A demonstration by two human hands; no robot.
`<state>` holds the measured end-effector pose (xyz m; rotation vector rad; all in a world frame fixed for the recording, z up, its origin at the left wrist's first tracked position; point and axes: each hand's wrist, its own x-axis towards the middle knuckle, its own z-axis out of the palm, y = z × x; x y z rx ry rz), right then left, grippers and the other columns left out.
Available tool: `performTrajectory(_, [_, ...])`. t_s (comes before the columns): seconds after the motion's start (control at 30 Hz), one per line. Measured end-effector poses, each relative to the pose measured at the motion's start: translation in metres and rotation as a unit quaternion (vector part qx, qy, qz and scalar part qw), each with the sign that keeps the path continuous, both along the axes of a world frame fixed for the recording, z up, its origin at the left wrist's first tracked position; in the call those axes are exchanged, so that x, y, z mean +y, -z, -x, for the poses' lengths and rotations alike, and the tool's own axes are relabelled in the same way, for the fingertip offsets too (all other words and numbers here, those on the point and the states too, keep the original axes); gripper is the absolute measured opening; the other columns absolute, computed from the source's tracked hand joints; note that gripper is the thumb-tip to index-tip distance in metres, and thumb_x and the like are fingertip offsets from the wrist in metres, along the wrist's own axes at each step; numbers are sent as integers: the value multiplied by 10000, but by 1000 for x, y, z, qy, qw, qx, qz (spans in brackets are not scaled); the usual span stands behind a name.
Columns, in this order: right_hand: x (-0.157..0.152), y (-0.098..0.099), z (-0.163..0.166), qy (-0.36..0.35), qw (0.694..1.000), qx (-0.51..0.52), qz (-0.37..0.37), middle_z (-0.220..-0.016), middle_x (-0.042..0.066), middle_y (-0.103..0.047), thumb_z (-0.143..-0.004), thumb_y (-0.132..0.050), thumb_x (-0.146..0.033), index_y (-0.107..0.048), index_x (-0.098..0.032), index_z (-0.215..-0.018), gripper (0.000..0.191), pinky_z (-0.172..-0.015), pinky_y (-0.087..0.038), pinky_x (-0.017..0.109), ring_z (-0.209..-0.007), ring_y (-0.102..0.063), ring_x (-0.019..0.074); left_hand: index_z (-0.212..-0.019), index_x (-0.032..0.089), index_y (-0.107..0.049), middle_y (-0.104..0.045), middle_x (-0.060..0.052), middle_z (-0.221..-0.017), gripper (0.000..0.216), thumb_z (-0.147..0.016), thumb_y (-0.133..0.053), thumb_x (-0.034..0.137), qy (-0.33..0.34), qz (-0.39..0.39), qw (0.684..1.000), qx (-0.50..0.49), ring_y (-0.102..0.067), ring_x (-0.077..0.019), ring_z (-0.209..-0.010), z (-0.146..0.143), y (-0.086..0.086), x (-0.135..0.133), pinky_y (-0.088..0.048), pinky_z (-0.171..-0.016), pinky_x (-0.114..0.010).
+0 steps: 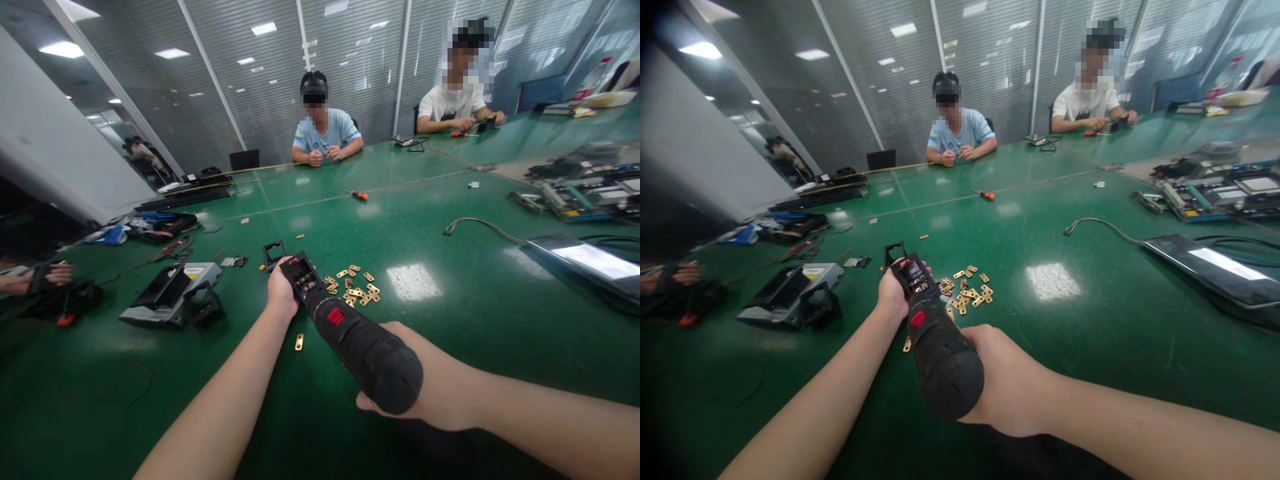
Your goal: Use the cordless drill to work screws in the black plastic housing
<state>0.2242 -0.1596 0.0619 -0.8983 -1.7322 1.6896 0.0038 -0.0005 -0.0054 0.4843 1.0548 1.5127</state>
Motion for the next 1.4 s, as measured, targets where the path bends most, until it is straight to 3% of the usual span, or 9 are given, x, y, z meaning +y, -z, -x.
performTrajectory(0.53, [1,3,-2,7,999,-29,-20,-705,-51,-578,-676,-816,-159,-589,-180,-780,250,-577,-419,240,-623,-468,119,-855,179,-654,-724,-69,-716,111,-792,-601,254,2,16,1000,-18,-720,-260,-624,-2,-3,-1,-582,-649,-387])
performTrajectory(0.97, [-3,9,-1,16,999,-17,-33,-780,16,-679,-676,-781,-164,-630,-181,-800,196,-584,-481,252,-710,-595,181,-858,201,-622,-722,-42,-704,94,-783,-617,258,-2,4,1000,-15,-734,-248,-632,1,3,2,-592,-614,-354])
performTrajectory(1.4, [-3,11,-3,16,998,-31,-61,-819,16,-712,-686,-796,-149,-652,-180,-849,220,-607,-522,254,-731,-644,185,-862,198,-633,-720,-37,-722,97,-781,-627,250,-12,13,999,-30,-738,-247,-662,1,3,3,-602,-662,-368])
